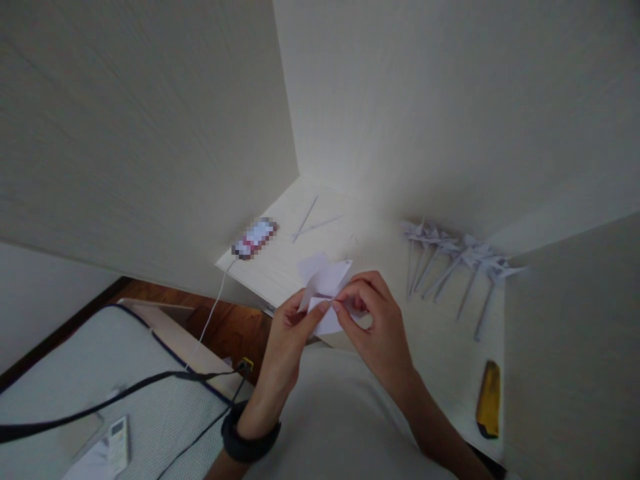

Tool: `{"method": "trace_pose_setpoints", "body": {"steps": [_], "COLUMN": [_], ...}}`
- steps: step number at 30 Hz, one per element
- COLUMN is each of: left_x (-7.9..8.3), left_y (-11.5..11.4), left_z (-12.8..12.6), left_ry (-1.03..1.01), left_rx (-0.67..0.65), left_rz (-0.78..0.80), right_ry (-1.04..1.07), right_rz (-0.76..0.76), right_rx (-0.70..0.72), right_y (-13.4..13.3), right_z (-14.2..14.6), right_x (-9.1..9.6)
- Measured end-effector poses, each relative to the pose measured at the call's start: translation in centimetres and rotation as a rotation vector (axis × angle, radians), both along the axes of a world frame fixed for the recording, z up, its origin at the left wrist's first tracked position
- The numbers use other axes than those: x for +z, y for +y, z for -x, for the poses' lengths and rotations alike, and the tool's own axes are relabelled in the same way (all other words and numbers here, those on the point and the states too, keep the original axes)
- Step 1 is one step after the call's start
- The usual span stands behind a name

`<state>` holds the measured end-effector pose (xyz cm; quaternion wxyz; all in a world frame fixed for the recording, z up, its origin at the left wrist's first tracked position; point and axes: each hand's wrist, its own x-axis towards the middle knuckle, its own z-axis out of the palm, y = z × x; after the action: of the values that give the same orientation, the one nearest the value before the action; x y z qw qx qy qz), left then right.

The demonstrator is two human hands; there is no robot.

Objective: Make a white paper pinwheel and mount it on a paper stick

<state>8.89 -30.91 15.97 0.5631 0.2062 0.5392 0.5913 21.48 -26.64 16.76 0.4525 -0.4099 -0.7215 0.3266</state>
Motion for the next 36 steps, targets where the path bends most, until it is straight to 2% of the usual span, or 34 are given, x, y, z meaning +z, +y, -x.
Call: {"method": "trace_pose_setpoints", "body": {"steps": [7,19,28,36], "left_x": [0.79,0.86,0.93,0.98], "left_y": [0.05,-0.25,-0.25,-0.28], "left_z": [-0.15,-0.22,-0.19,-0.28], "left_ry": [-0.033,0.095,0.178,0.173], "left_rx": [-0.003,0.011,0.007,0.058], "left_rz": [-0.026,-0.018,-0.116,-0.135], "right_ry": [0.024,0.024,0.012,0.023], "right_rz": [0.006,-0.012,-0.018,-0.026], "right_rx": [-0.011,-0.019,-0.035,-0.003], "right_y": [-0.22,-0.44,-0.65,-0.66], "right_z": [-0.15,-0.14,-0.23,-0.24], "right_x": [0.17,0.64,0.72,0.74]}}
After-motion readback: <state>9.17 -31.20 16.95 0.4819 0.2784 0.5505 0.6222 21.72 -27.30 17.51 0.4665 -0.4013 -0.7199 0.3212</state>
